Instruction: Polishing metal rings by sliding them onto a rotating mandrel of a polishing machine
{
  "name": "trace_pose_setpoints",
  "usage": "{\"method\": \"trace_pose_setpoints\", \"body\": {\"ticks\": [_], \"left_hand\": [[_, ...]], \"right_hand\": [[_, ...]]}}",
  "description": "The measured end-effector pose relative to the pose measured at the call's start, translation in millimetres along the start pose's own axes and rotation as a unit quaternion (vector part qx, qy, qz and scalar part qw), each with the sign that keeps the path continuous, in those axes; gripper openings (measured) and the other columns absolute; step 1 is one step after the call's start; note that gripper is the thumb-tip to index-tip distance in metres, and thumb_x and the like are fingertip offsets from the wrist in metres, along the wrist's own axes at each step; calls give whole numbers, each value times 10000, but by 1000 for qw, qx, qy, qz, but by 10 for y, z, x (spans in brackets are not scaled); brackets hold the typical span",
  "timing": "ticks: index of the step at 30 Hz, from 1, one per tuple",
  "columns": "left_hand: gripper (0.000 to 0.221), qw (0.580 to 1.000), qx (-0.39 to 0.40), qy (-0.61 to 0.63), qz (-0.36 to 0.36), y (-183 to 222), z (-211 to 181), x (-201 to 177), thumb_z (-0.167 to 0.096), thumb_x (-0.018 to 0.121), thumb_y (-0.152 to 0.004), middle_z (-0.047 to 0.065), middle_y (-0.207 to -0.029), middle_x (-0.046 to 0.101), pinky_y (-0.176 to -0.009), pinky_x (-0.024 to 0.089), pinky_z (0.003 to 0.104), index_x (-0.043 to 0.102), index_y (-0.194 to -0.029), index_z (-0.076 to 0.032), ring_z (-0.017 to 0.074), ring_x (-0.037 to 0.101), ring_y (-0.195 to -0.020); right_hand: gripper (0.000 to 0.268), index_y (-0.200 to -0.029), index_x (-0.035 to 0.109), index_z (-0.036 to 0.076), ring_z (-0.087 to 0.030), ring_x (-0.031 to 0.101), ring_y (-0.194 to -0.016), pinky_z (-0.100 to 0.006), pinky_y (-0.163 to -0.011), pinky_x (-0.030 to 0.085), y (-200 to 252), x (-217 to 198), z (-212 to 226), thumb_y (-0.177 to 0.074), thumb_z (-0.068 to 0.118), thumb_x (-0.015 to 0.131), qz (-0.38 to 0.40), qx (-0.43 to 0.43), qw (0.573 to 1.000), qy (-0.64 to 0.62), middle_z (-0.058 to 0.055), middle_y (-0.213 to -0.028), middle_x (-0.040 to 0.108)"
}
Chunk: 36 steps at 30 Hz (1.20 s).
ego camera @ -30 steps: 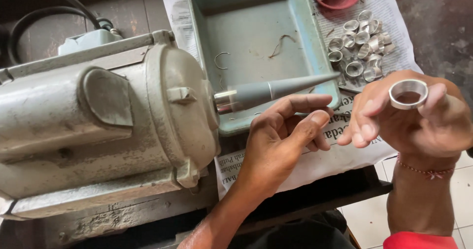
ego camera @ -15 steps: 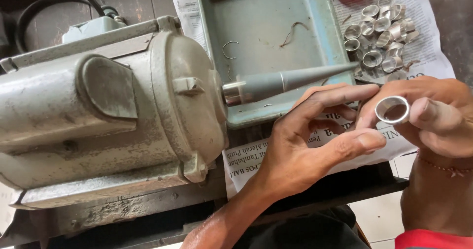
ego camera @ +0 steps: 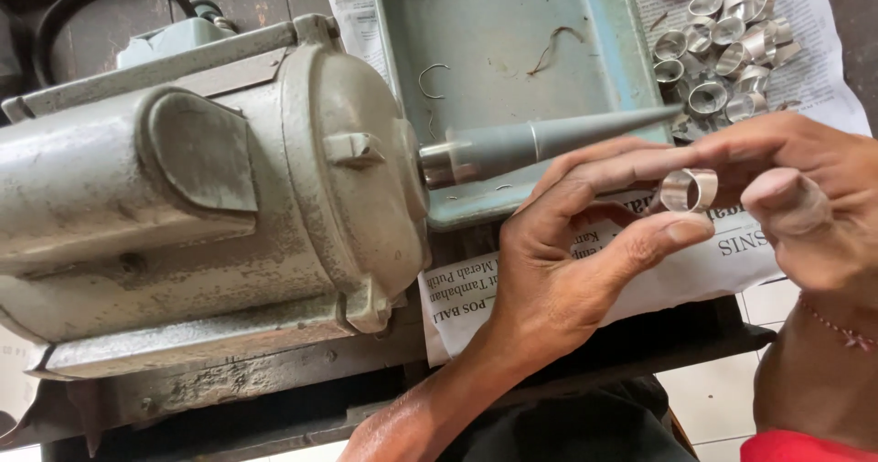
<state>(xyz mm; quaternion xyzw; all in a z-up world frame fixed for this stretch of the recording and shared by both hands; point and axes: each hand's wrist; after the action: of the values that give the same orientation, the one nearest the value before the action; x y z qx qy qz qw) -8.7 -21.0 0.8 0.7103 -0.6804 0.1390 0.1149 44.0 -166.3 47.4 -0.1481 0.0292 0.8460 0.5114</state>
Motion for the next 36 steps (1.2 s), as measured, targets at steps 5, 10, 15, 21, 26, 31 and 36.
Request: {"method": "trace_pose_setpoints", "body": {"ticks": [5,10,15,21,26,31,36], "left_hand": [[339,1000,6,-11,-12,2,11,-4,-230,775,-904,22,-1322,667,-1033,618,202,707,-1236,-222,87,695,-1143],[326,999,15,-11,-34,-2,-28,28,-179,797,-887,28,-1277,682,-1025,616,198,725,-1204,-207,87,697,-1054],[331,999,27,-19,-30,-2,89,21,-234,776,-923,13,-1326,664,-1041,610,195,711,-1247,-246,59,671,-1096],[370,998,-37,15,-50,-67,57,85,-225,745,-898,15,-1085,741,-839,624,261,698,-1245,-105,101,712,-938],[303,993,-70,63,-64,-126,129,100,-140,690,-955,85,-1066,739,-874,614,269,685,-1245,-54,160,747,-967],[247,991,-76,82,-68,-176,108,37,-136,659,-962,121,-1167,738,-698,577,242,667,-1143,32,169,731,-962],[293,993,-88,70,-44,-175,142,5,-173,622,-1008,75,-945,734,-734,571,259,669,-1242,-2,150,728,-795]], "right_hand": [[680,-1157,656,-163,-323,779,-998,-362,-872,650,35,16,-88,-799,400,527,-36,60,998,-9,-276,-1092,761],[618,-1141,658,-167,-291,759,-949,-337,-826,632,84,0,-173,-825,348,524,-54,47,997,20,-257,-1042,758],[503,-1143,661,-155,-289,750,-872,-329,-778,620,98,0,-225,-849,243,569,-87,81,993,-10,-252,-968,746],[271,-1235,530,-54,-304,721,-934,-388,-788,704,245,-63,-525,-980,18,589,-205,72,975,-49,-265,-1150,673],[255,-1227,475,1,-304,688,-1034,-458,-807,734,177,-139,-484,-979,-30,526,-181,96,977,-66,-266,-1253,628],[369,-1299,502,17,-276,702,-1045,-425,-792,728,129,-250,-613,-941,-28,578,-168,94,974,-116,-244,-1334,605],[339,-1255,573,-25,-214,716,-967,-340,-800,727,11,-247,-574,-933,6,674,-180,111,973,-89,-169,-1153,641]]}}
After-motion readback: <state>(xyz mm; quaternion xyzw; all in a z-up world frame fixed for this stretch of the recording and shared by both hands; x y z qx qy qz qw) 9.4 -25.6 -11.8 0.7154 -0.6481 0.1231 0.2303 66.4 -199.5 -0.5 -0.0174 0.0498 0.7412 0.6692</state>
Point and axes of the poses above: each hand's wrist, its own y-axis away from the middle knuckle, its own x-axis out of the palm, z = x × y
